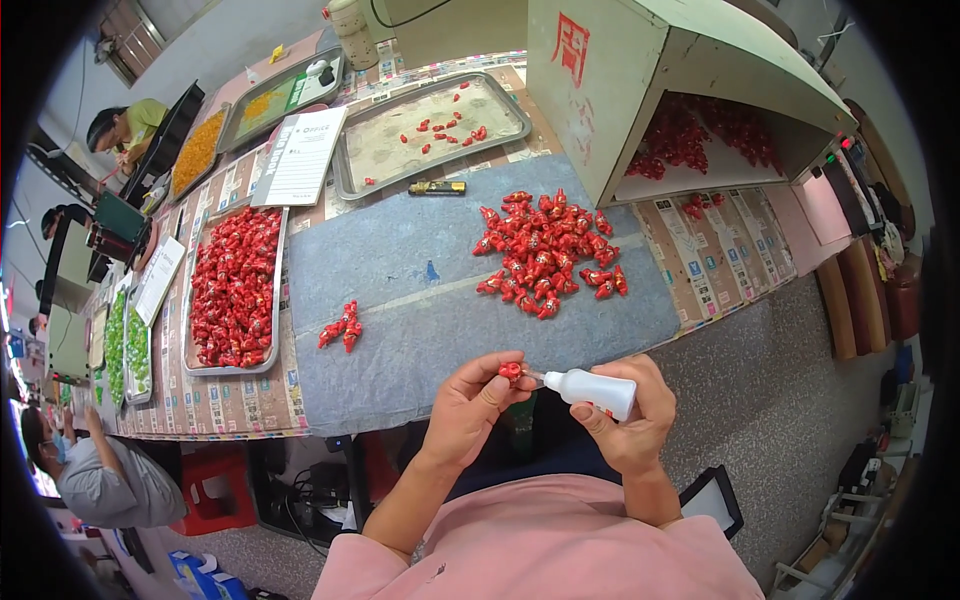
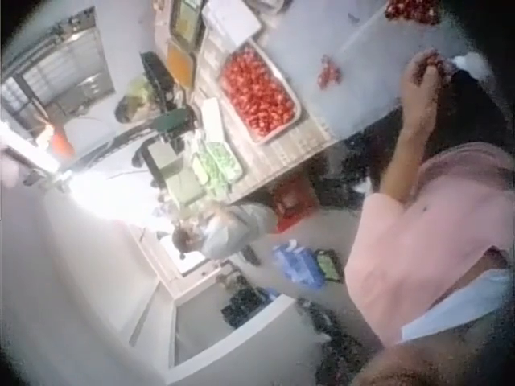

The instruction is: The person glues small red plastic components together at a workbench using a glue bottle.

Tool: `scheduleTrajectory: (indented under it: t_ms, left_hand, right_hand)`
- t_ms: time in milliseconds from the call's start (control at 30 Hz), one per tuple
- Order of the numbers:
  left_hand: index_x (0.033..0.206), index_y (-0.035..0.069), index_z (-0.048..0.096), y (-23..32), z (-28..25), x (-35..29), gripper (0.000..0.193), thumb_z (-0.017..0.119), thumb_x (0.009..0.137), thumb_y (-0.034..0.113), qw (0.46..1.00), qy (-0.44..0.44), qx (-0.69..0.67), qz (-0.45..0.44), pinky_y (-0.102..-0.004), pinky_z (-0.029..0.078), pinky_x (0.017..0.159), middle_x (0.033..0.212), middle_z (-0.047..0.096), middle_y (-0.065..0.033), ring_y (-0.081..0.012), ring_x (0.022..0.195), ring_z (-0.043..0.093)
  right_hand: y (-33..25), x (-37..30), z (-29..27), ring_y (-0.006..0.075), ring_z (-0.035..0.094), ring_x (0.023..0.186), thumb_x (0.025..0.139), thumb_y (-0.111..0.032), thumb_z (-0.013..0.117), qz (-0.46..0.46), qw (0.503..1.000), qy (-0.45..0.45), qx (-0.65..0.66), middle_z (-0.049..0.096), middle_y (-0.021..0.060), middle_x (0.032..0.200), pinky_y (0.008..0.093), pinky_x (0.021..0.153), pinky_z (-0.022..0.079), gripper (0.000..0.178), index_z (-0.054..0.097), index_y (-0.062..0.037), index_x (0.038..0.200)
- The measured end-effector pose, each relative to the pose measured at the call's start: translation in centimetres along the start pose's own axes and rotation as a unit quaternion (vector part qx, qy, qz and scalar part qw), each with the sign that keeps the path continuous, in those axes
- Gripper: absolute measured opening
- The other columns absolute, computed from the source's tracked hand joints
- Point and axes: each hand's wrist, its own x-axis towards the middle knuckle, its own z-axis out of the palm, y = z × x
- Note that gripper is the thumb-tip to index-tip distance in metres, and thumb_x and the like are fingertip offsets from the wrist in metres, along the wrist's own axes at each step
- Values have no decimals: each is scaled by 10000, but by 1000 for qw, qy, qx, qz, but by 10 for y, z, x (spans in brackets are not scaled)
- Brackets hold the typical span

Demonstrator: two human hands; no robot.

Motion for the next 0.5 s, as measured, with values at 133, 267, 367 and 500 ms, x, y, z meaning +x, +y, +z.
scheduleTrajectory:
  t_ms: [133, 267, 367, 500]
  left_hand:
    - [1254, -18, 552, -1, -2, 0, 299, 538, 970, 75, 1000, -6, 1, 3, -308, 526, 912, 1121, 633, -128, -194, 1019, 635]
    - [1255, -17, 552, -1, -2, 0, 301, 540, 969, 76, 1000, -3, 1, 2, -311, 525, 913, 1129, 630, -128, -193, 1020, 633]
    - [1255, -19, 551, -1, -2, 0, 303, 542, 968, 75, 1000, -5, 2, -2, -312, 523, 915, 1144, 624, -130, -192, 1025, 631]
    - [1256, -19, 549, -1, -2, 0, 304, 543, 967, 74, 1000, -9, 0, -1, -312, 520, 918, 1155, 619, -134, -193, 1029, 630]
  right_hand:
    - [1, -1, -1, 212, 578, 674, 707, -236, 852, 2, 1000, -3, 3, 639, 78, 801, 312, 596, 462, 355, 656, -26, 915]
    - [1, -1, 0, 212, 582, 677, 708, -233, 852, -2, 1000, -5, 4, 639, 78, 802, 311, 598, 464, 355, 654, -28, 920]
    - [2, -2, -1, 211, 585, 681, 708, -229, 853, 12, 1000, -7, 12, 641, 79, 804, 310, 600, 466, 358, 652, -30, 928]
    - [2, -3, -2, 213, 589, 687, 710, -223, 851, 9, 1000, -8, 6, 644, 80, 810, 310, 603, 470, 355, 650, -32, 932]
